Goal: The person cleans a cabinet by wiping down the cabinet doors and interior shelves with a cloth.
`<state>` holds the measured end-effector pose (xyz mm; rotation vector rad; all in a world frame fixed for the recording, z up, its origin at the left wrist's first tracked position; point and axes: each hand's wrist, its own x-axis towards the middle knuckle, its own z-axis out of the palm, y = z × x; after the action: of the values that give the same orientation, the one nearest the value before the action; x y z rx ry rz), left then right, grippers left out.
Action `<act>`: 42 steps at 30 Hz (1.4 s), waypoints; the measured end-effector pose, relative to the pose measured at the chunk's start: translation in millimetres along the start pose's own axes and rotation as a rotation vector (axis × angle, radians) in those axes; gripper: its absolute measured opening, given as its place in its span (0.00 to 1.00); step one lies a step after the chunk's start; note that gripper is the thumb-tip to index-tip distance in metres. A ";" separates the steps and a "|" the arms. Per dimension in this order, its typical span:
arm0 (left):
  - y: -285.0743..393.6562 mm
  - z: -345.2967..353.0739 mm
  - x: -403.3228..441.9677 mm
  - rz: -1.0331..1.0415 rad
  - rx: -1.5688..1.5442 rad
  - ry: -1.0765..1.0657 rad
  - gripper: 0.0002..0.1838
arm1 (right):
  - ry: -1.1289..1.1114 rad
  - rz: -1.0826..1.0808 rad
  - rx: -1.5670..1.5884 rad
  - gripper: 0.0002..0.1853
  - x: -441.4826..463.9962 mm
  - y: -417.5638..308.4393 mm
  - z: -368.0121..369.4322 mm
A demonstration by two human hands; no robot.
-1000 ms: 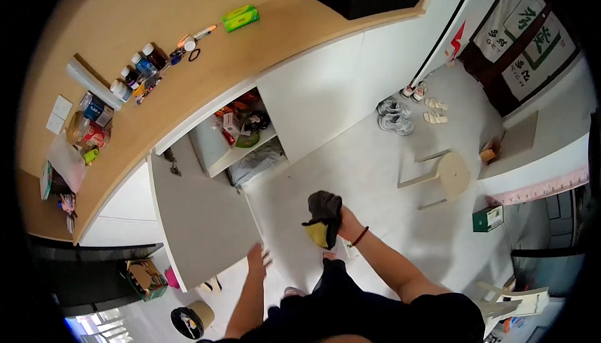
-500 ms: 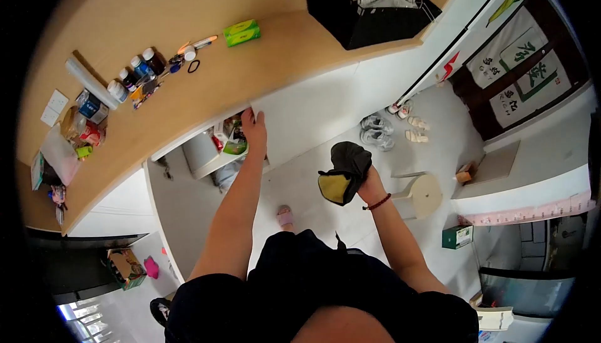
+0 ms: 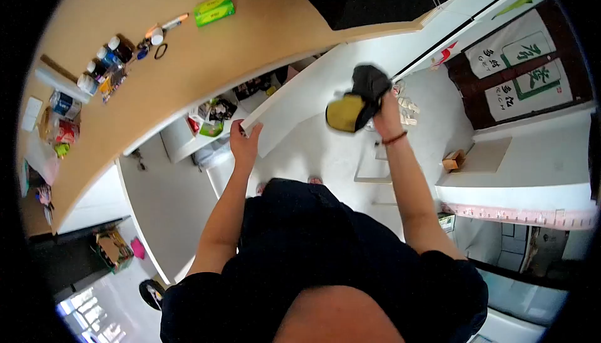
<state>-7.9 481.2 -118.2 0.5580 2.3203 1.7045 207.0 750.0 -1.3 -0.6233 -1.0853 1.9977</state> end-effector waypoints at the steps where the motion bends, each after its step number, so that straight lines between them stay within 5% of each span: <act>1: 5.1 1.8 -14.2 -0.022 0.050 -0.036 0.21 | -0.009 -0.156 -0.200 0.15 7.3 -18.9 16.4; 5: 32.2 17.2 -61.0 0.066 0.220 0.022 0.15 | -0.174 -0.621 -1.021 0.24 101.9 -13.4 -10.4; 9: 40.1 39.2 -95.4 0.078 0.227 0.066 0.13 | -0.288 -0.795 -1.379 0.27 127.5 30.4 -14.7; 10: 45.5 44.3 -103.3 0.062 0.244 0.076 0.13 | -0.402 -0.702 -1.428 0.28 122.7 46.1 -18.7; 13: 51.9 61.9 -122.8 0.008 0.207 0.107 0.12 | -0.510 -0.775 -1.244 0.27 76.9 56.9 7.8; 18: 33.1 73.5 -131.8 0.132 0.269 0.146 0.10 | -1.104 -0.692 -1.127 0.24 -29.8 68.3 30.3; 21: 29.3 77.9 -140.1 0.131 0.216 0.149 0.08 | -1.229 -0.804 -1.100 0.28 -5.7 76.4 5.0; 23: 48.6 78.3 -140.6 0.072 0.219 0.169 0.08 | -1.189 -0.638 -1.049 0.28 43.4 55.7 8.6; 24: 38.7 79.0 -139.7 0.073 0.165 0.185 0.08 | -1.023 -0.672 -1.193 0.22 75.3 49.7 0.8; 26: 53.3 81.0 -137.2 0.056 0.172 0.209 0.08 | -0.741 -0.825 -1.328 0.26 135.5 46.6 -27.6; 29: 43.0 76.9 -137.4 0.076 0.178 0.205 0.08 | -0.719 -0.943 -1.602 0.26 166.5 12.8 -29.9; 33: 44.1 80.9 -140.4 0.049 0.149 0.234 0.08 | -0.474 -0.724 -1.303 0.23 133.6 50.7 -15.7; 36: 39.8 80.0 -133.5 0.085 0.102 0.236 0.08 | -0.805 -0.543 -1.197 0.22 38.3 67.4 7.2; 39: 41.7 80.8 -135.2 0.127 0.117 0.234 0.07 | -1.110 -0.792 -0.979 0.27 -0.3 60.1 9.6; 42: 41.3 80.5 -140.9 0.118 0.172 0.211 0.08 | -0.933 -0.754 -1.082 0.26 76.1 50.7 -18.0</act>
<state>158.0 503.1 -111.7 0.5813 2.6512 1.6979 155.1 802.5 -58.3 0.3204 -2.5142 0.8470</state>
